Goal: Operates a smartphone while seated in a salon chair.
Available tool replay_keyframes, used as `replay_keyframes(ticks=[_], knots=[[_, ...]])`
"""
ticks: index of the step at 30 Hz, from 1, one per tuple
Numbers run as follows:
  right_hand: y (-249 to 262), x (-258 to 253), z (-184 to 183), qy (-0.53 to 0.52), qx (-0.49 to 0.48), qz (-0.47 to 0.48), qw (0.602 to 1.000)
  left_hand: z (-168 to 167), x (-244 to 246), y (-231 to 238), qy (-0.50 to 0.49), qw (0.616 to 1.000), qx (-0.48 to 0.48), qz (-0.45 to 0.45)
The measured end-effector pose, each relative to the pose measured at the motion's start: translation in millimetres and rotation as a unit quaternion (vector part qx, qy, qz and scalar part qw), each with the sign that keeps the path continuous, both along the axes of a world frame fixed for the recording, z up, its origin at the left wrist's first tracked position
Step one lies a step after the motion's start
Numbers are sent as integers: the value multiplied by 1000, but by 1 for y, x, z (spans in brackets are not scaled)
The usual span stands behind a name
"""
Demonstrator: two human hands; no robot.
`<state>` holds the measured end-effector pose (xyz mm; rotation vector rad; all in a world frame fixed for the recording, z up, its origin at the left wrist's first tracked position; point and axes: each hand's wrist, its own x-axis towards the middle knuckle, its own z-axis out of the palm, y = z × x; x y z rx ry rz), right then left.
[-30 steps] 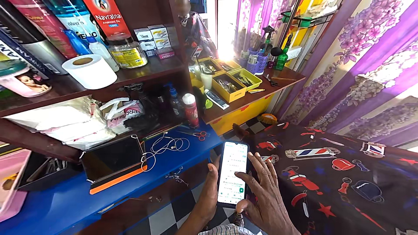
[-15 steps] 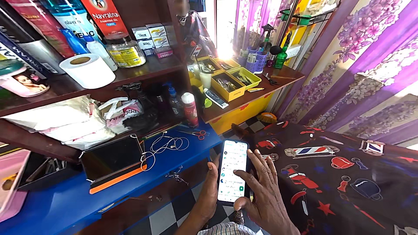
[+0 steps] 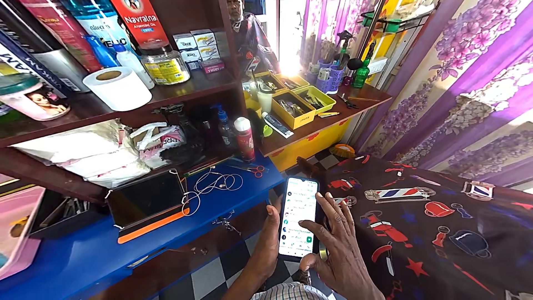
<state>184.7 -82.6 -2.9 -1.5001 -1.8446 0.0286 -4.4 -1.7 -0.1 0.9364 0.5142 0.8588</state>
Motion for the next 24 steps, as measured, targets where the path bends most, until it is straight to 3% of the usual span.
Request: replay_keyframes(ticks=[11,24], knots=[[7,4,6,-12,-10,-38,999,2,0,-2,7,1000,5,-3],[-4,4,-6,0,-19,-6,1000,4,-1,-1,-12,1000,26,-2]])
